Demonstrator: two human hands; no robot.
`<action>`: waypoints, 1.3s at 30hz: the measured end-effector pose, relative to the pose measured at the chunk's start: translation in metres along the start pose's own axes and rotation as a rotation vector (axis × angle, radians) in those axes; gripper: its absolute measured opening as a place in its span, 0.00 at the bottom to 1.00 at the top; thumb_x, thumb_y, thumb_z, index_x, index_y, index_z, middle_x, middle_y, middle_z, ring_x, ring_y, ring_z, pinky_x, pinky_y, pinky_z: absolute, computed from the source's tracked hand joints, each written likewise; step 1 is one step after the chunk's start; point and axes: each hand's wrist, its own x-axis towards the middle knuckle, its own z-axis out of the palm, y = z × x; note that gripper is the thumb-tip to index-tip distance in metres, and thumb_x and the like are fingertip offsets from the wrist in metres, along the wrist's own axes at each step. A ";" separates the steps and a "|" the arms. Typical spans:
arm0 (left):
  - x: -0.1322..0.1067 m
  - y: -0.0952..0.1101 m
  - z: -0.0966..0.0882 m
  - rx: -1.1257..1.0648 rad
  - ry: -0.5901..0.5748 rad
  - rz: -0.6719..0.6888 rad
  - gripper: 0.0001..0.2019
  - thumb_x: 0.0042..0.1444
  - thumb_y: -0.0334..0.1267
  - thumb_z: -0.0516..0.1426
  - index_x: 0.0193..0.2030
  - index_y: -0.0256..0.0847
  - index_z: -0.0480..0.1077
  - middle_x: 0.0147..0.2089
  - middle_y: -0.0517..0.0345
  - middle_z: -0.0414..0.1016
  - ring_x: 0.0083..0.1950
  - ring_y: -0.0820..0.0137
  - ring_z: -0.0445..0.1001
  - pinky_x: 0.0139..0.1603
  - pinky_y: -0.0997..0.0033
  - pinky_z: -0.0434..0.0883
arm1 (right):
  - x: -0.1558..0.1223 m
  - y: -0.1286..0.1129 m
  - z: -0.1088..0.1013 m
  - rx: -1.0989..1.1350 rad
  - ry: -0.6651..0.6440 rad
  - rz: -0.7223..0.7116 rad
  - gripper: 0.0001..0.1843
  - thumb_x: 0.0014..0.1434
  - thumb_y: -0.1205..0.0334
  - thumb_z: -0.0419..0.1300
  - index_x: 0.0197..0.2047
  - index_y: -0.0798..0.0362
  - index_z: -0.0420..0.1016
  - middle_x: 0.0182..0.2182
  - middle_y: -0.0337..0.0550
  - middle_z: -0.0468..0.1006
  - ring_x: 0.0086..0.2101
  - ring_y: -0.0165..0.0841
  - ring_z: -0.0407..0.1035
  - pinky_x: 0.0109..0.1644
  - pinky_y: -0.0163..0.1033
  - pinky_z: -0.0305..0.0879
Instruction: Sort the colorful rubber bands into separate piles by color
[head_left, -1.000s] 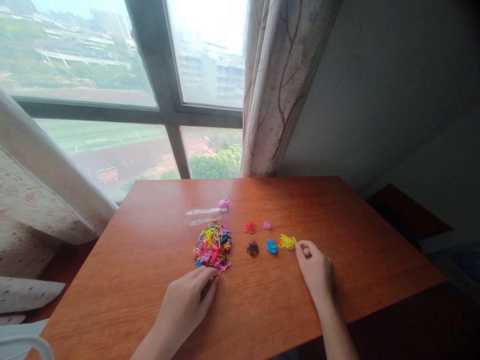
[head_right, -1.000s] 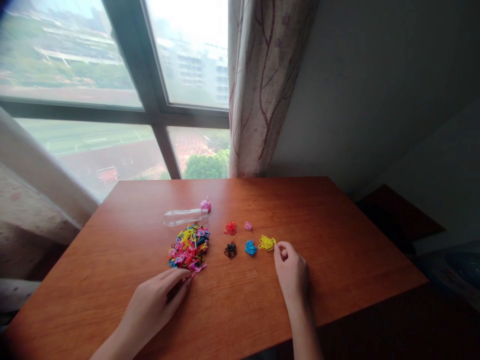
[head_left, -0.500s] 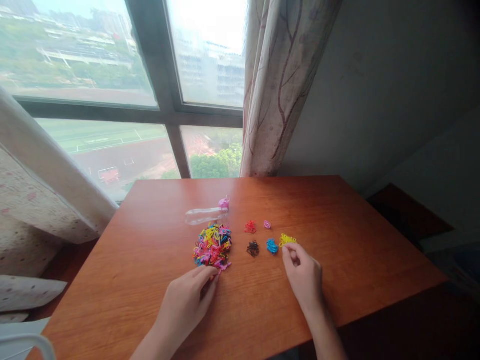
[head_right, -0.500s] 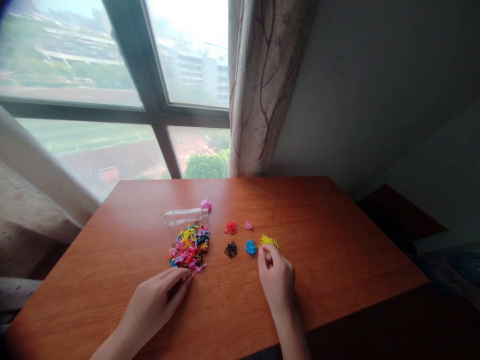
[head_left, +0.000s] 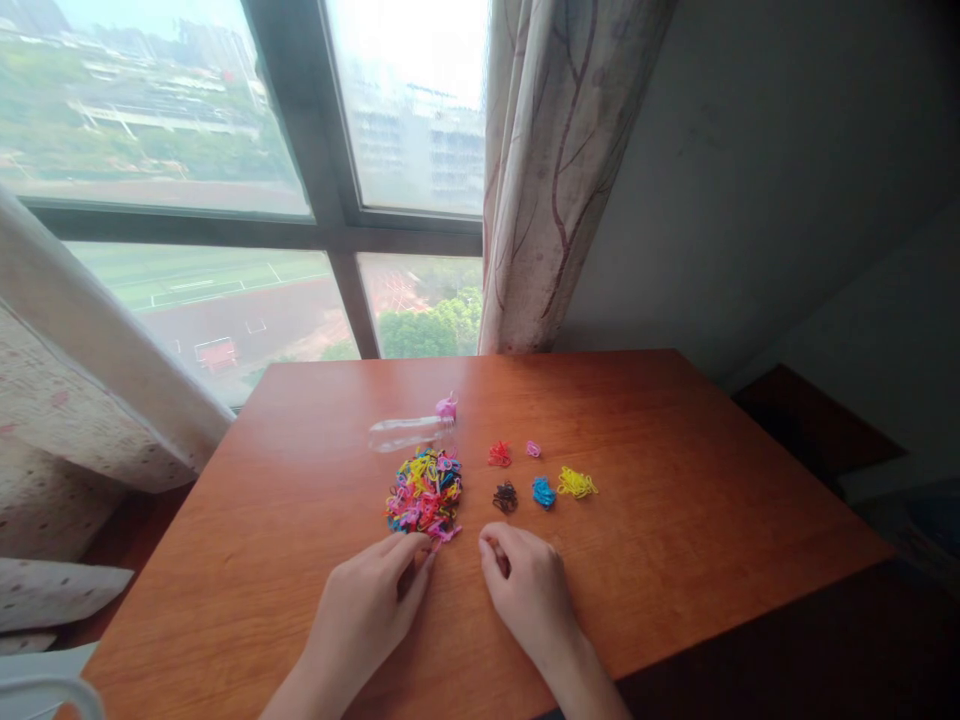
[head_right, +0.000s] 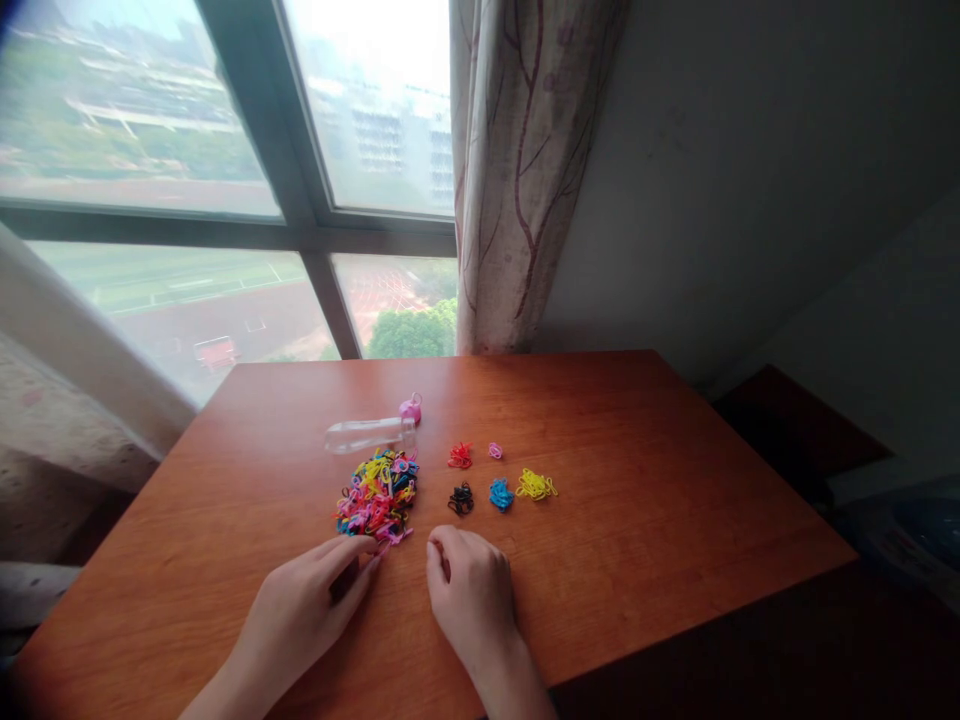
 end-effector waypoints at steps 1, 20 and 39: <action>0.000 0.001 0.000 0.008 -0.005 0.003 0.09 0.64 0.40 0.51 0.41 0.48 0.73 0.33 0.63 0.79 0.32 0.70 0.79 0.31 0.75 0.69 | 0.000 0.000 0.000 -0.002 -0.001 0.001 0.09 0.63 0.68 0.53 0.34 0.50 0.72 0.24 0.36 0.74 0.26 0.29 0.68 0.32 0.35 0.50; 0.002 0.003 -0.002 -0.057 0.056 0.031 0.10 0.62 0.35 0.49 0.40 0.46 0.73 0.34 0.62 0.80 0.29 0.73 0.78 0.29 0.78 0.69 | -0.001 -0.002 -0.003 -0.042 0.020 -0.048 0.10 0.63 0.68 0.52 0.32 0.50 0.71 0.24 0.36 0.74 0.26 0.29 0.68 0.32 0.34 0.51; 0.171 0.088 0.023 0.133 -0.262 0.209 0.09 0.60 0.34 0.53 0.39 0.40 0.75 0.39 0.48 0.80 0.38 0.64 0.79 0.37 0.69 0.70 | 0.000 0.000 -0.002 0.050 0.019 -0.011 0.09 0.60 0.71 0.54 0.34 0.52 0.74 0.28 0.39 0.78 0.29 0.31 0.71 0.34 0.33 0.54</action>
